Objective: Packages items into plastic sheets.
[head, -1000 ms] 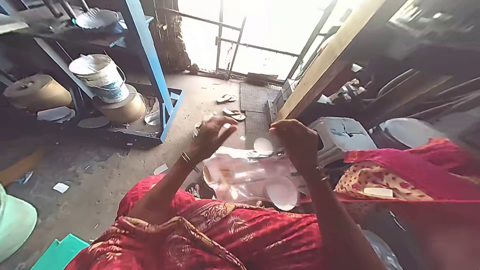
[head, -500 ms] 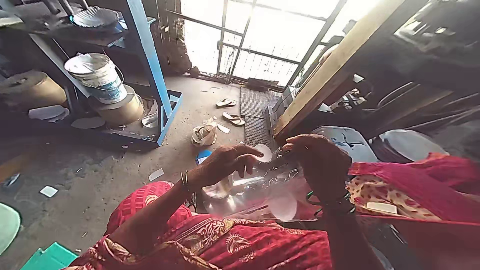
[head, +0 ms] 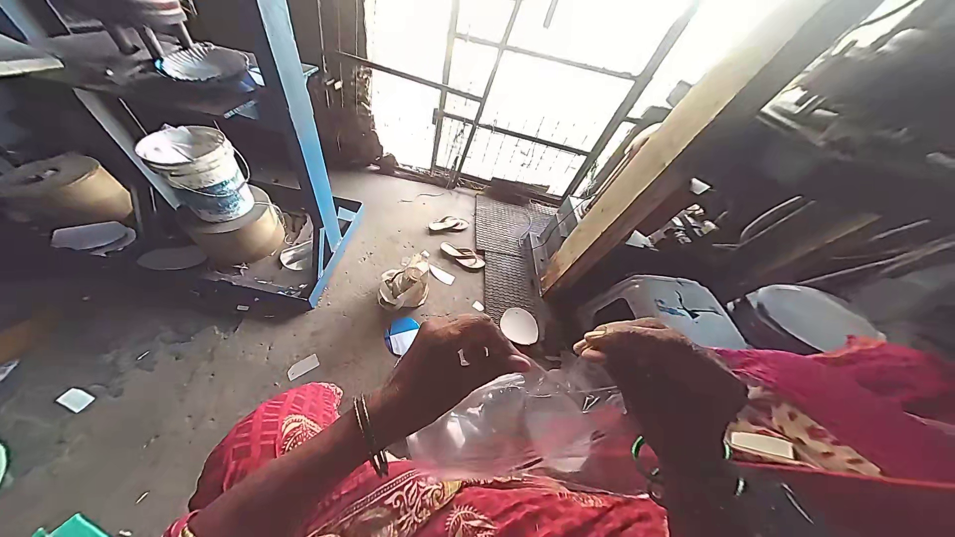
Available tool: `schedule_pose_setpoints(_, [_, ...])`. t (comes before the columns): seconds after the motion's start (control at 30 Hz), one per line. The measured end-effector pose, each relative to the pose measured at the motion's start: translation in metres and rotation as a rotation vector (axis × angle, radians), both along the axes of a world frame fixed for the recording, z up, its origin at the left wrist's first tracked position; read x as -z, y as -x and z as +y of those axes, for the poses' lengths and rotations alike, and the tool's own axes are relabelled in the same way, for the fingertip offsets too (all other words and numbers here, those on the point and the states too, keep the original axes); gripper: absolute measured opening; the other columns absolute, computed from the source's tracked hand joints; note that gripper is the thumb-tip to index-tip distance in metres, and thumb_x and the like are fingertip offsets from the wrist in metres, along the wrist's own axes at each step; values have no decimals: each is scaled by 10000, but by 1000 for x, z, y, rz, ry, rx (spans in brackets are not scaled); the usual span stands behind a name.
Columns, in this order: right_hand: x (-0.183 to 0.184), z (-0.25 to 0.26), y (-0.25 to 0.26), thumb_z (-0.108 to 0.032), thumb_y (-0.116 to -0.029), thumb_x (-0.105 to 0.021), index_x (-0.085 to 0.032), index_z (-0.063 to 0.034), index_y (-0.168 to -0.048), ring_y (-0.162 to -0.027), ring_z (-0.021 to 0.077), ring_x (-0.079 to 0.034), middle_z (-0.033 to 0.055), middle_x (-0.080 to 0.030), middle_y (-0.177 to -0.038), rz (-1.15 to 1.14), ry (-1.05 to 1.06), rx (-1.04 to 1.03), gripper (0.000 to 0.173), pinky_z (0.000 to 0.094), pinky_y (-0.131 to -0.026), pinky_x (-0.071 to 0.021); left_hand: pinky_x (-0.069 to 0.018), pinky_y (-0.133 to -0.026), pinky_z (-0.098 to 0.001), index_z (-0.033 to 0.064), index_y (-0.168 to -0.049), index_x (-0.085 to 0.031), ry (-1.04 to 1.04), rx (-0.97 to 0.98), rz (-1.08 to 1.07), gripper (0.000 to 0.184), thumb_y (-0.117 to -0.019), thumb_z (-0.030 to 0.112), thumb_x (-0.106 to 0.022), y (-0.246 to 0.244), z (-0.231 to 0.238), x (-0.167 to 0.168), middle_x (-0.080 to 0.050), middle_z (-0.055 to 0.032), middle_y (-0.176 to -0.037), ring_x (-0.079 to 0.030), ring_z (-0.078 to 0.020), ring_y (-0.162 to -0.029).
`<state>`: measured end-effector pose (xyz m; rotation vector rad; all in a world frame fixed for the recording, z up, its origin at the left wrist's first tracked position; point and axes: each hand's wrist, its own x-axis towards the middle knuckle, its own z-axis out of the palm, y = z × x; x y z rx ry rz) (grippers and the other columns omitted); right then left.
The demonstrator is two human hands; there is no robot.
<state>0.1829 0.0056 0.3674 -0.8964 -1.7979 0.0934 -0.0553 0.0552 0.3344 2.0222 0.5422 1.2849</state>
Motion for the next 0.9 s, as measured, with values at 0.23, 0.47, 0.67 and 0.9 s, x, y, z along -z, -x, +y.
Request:
schedule_pose_setpoints(0.23, [4, 5, 4, -243, -957, -722, -739, -209, -1031, -920, -32, -693, -130, -734, -991, 20, 50, -21, 84, 131, -810, -582, -526, -699, -142, 20, -935, -634, 43, 76, 19, 236, -973, 242, -703, 3, -1, 0, -700, -30, -892, -637, 4, -774])
schedule_pose_setpoints(0.47, [5, 6, 4, -228, -978, -700, -744, -183, -1040, -923, -33, -688, -113, -736, -990, 1, 37, -51, 88, 119, -806, -569, -489, -641, -134, 7, -916, -628, -51, 45, 83, 327, -1096, 230, -471, 4, -3, -1, -646, -15, -724, -603, 2, -663])
schedule_pose_setpoints(0.67, [12, 11, 5, -239, -990, -679, -740, -103, -1003, -889, -48, -676, -46, -742, -948, -42, 56, 16, 150, 111, -793, -554, -475, -627, -162, 104, -701, -602, 206, 67, 39, 536, -1110, 356, -365, 7, 3, 5, -607, 105, -636, -569, 59, -628])
schedule_pose_setpoints(0.9, [15, 15, 0, -200, -985, -675, -740, -73, -988, -871, -57, -675, -47, -747, -941, -41, 47, 68, 143, 113, -789, -557, -558, -803, -222, 27, -1169, -682, 237, 178, 99, 435, -1082, 391, -460, 13, 16, 6, -718, 10, -1008, -662, -17, -883])
